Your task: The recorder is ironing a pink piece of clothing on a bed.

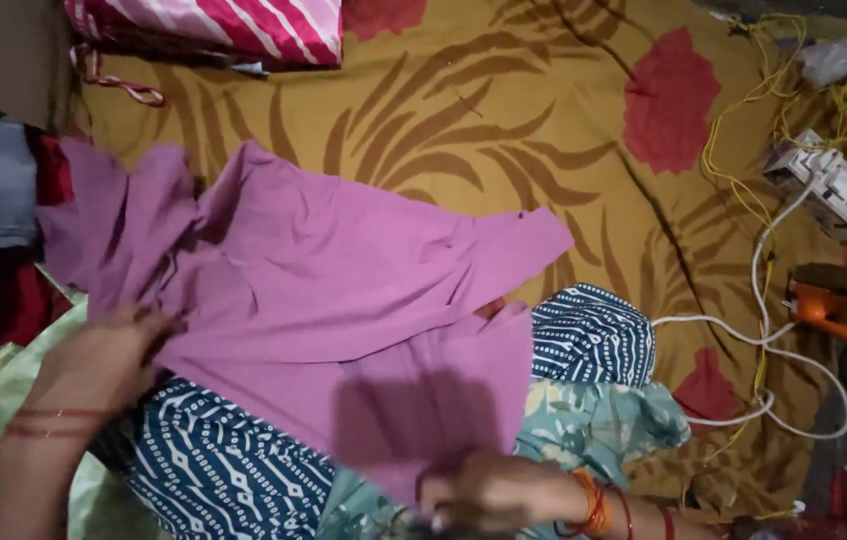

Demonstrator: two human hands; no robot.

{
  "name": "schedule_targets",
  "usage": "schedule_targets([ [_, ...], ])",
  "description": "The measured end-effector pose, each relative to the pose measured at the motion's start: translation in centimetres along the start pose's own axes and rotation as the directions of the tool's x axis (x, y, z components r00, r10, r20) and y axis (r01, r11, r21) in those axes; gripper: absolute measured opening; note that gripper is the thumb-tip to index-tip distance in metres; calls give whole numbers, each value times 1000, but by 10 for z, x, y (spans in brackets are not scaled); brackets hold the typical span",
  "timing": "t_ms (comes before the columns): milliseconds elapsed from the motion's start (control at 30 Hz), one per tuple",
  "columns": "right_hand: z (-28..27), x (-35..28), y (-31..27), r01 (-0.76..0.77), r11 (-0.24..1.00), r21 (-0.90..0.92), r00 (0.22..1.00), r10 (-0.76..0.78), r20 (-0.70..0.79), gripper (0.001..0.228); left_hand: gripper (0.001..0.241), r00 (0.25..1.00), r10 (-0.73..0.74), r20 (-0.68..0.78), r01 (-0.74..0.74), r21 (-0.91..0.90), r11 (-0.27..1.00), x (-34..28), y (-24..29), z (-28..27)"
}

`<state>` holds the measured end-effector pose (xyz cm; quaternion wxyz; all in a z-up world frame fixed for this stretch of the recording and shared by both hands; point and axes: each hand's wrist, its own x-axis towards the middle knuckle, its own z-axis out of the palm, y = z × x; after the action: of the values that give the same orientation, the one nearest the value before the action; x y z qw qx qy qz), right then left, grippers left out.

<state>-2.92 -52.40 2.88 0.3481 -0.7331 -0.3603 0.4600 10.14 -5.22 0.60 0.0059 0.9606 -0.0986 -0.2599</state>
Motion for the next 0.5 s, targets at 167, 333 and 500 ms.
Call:
schedule_targets([
  [167, 0, 25, 43, 167, 983, -82, 978, -175, -114, 18, 53, 993, 0, 115, 17, -142, 990, -21, 48, -39],
  [333, -90, 66, 50, -88, 965, -247, 789, -84, -609, 24, 32, 992, 69, -105, -84, -141, 986, 32, 125, -6],
  [500, -102, 89, 114, -256, 899, -355, 834, 20, -552, 36, 55, 926, 355, -130, -378, -288, 880, 84, 206, 57],
])
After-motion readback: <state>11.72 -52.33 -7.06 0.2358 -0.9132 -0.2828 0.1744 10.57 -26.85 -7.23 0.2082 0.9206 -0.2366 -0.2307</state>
